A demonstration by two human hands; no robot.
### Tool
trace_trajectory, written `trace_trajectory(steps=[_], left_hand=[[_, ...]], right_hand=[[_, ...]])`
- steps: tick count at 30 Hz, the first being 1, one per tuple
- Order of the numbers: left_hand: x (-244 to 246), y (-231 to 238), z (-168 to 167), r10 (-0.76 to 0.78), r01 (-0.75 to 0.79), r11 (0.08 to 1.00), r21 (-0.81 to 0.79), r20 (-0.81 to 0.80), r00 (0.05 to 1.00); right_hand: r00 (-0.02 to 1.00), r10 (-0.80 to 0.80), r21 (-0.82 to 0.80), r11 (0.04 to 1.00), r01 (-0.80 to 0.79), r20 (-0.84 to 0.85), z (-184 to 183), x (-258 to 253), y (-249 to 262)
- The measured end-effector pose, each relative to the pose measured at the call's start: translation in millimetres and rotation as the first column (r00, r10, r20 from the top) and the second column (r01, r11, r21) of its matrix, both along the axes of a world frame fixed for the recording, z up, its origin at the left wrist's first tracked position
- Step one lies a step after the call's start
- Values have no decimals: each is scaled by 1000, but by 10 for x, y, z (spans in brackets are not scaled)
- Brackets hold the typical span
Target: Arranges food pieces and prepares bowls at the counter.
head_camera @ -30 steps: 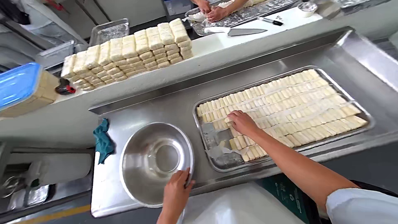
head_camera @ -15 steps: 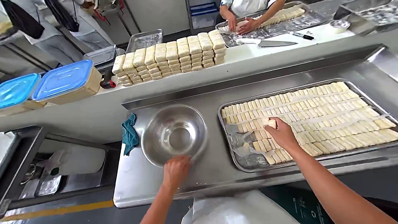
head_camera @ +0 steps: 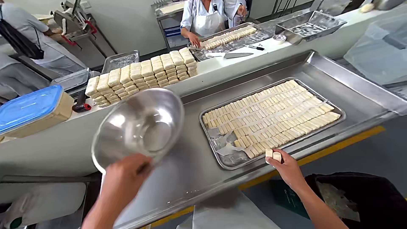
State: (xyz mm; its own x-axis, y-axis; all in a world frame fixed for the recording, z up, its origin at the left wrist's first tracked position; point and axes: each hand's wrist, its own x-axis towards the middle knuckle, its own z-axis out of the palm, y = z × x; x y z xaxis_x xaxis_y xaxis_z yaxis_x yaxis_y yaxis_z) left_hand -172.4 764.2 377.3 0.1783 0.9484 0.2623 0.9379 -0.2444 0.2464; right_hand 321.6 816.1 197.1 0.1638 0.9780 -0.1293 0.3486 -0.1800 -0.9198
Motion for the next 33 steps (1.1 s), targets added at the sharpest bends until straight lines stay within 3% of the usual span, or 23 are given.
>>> trace_trajectory(steps=[4, 7, 9, 11, 14, 16, 18, 20, 22, 25, 28, 30, 33], left_hand=[[1077, -648, -394, -208, 213, 970, -114, 53, 977], [1353, -912, -972, -157, 168, 968, -185, 72, 985], [1417, -1087, -1258, -114, 126, 957, -260, 61, 992], [1434, -1193, -1489, -76, 86, 947, -309, 46, 996], [1411, -1126, -1668, -15, 18, 926, -377, 9, 1000], [1355, -984, -1659, 53, -65, 870, -488, -38, 998], [1231, -805, -1554, 103, -97, 755, -649, -28, 994], [1052, -729, -1436, 133, -5, 690, -724, 119, 984], [930, -770, -1380, 154, 71, 769, -635, 293, 944], [837, -801, -1341, 177, 85, 875, -476, 478, 861], [832, -625, -1362, 148, 108, 919, -380, 584, 798], [894, -434, -1307, 137, 105, 925, -364, 580, 803], [1116, 3, -1130, 99, 108, 945, -309, 586, 804]], right_hand=[[971, 49, 9, 999, -48, -233, 359, -122, 138], [853, 126, -23, 987, -159, -507, 713, -355, 226], [794, 274, 5, 946, -324, -543, 868, -568, 245], [738, 494, 46, 843, -536, -460, 952, -904, 299], [561, 813, 27, 571, -821, -156, 882, -1518, 410], [388, 920, -67, 391, -918, 44, 780, -1848, 411], [290, 946, -87, 305, -948, 147, 734, -1991, 386], [401, 908, 40, 400, -916, 124, 722, -1923, 376], [586, 804, 104, 577, -810, 104, 660, -1730, 481], [771, 573, 58, 791, -609, 278, 384, -1286, 908], [764, 433, -69, 886, -459, 478, 49, -857, 1472], [696, 441, -147, 885, -442, 566, -221, -714, 1739], [587, 490, -134, 828, -544, 644, -638, -677, 1949]])
